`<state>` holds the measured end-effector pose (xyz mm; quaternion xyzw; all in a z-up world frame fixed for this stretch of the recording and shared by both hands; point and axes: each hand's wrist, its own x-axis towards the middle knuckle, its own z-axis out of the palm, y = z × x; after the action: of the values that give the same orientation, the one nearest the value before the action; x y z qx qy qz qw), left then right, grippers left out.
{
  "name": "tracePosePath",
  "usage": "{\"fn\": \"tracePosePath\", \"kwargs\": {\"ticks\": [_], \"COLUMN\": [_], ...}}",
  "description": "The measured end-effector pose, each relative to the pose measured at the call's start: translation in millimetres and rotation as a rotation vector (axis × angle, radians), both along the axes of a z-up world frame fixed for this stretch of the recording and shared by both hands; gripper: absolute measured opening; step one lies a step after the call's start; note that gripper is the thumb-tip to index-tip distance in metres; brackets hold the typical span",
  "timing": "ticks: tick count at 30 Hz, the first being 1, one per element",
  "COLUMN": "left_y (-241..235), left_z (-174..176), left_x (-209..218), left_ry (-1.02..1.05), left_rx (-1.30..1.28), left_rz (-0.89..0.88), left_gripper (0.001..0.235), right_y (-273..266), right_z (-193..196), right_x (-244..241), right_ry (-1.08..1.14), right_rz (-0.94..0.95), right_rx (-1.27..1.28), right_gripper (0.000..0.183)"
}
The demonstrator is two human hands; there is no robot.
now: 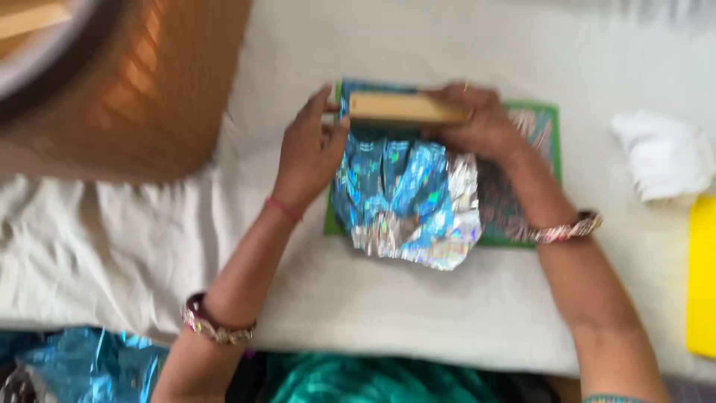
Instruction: The person wipes wooden drawer handles one at a time with a white cloth, turning each handle to clean its surfaces, then sets cleaned handles aside. The person then takes a sheet of blue foil and wraps it around one handle, folding the foil over the ends.
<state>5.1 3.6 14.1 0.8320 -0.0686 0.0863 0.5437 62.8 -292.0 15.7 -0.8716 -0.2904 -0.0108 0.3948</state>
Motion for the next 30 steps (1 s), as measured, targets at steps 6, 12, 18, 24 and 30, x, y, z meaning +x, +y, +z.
{"fn": "tracePosePath", "kwargs": {"ticks": [6,12,18,24,30], "left_y": [5,1,8,6,3], "left_z": [-23,-37,-39,-39,-33], "left_x": [41,71,67,66,61], "left_ry": [-0.138,-0.008,0.052,0.027,-0.020], "left_rx": [0.086,0.071,0.020,0.108,0.217], "left_rz": [0.118,0.097,0.050,0.058,0.110], "left_gripper": [0.058,0.067,0.057,0.051,0.048], "right_y": [1,3,-26,-39,-25], "right_z": [9,28,-6,-22,0], "right_x": [-1,-14,14,26,11], "right_ry": [-0.213,-0.074,0.011,0.132,0.021], "right_rz": [0.040,-0.001,-0.254,-0.410,-0.288], "right_rx": [-0.113,-0.054,0.307,0.349,0.149], "right_gripper": [0.064,0.063,0.026,0.022,0.023]}}
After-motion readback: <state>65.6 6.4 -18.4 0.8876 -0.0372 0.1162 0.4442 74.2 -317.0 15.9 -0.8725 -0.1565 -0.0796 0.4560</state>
